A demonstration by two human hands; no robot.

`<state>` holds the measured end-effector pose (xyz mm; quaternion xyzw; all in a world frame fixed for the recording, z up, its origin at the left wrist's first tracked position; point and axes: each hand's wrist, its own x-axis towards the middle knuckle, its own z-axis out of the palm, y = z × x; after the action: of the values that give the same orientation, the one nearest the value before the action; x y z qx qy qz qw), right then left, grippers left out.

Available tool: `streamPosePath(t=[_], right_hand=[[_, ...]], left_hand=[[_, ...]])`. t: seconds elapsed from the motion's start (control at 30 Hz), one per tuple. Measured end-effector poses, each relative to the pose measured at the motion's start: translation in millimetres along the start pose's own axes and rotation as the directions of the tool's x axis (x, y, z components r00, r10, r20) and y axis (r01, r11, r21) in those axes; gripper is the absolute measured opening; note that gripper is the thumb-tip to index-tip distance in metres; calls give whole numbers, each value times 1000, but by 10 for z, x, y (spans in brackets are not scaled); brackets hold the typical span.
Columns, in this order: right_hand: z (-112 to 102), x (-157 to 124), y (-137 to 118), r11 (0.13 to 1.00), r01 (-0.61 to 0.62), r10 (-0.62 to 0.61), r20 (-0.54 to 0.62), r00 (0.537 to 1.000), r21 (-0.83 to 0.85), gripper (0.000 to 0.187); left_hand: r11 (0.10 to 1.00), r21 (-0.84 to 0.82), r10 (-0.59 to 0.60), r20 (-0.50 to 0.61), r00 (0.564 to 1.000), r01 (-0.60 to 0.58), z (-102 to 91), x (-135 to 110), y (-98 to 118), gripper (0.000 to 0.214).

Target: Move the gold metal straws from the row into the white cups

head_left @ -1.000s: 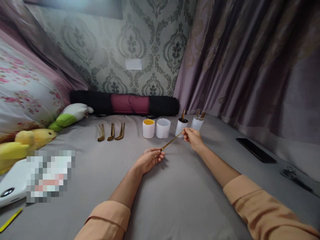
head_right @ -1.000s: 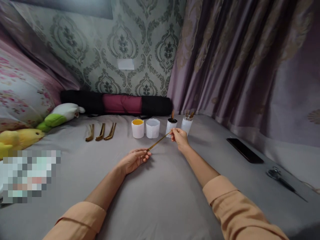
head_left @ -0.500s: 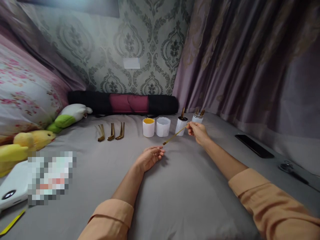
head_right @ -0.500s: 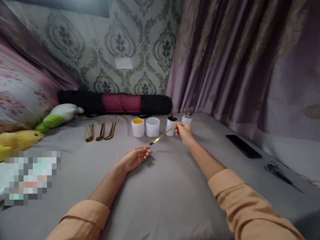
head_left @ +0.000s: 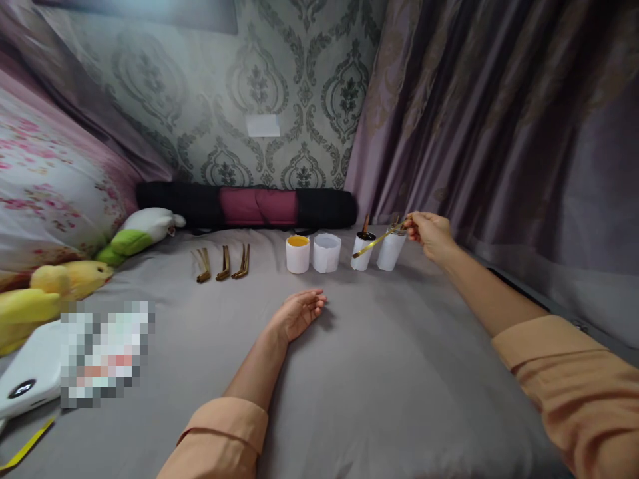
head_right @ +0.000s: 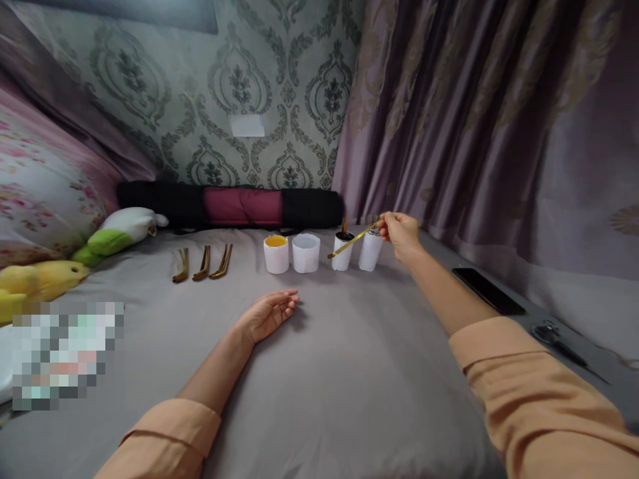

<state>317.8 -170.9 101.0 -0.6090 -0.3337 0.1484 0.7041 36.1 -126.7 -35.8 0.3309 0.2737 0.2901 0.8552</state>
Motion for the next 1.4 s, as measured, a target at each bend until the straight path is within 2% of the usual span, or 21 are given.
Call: streamPosePath(t=[0.33,0.53,0.77,0.97,1.23,1.4], right_hand=[[-82,191,-213,990,82,-93,-90,992,-115,14],[-46,264,-283,972,136,-165,-142,976,-190,14],[42,505,-274,944,187,-240,-177,954,-271,21],[127,617,-223,920,229,-277,-115,954,-318,24],[231,704,-130,845,241,-249,48,967,-477,21],[293,755,-40,802,282,-225,170,959,-526,17]], left_hand=[[1000,-10,3,6,1000,-3,-17,14,-3,16],[1000,-12,-8,-2,1000,8,-5,7,8,16],[1000,-28,-8,-7,1000,8,6,0,17,19],[1000,-30,-4,-5,1000,4,15,-2,23,18],[1000,-30,-7,-20,1000,6,20,-11,26,19],[999,-33,-4,-10,1000,4,9,3,21,18]])
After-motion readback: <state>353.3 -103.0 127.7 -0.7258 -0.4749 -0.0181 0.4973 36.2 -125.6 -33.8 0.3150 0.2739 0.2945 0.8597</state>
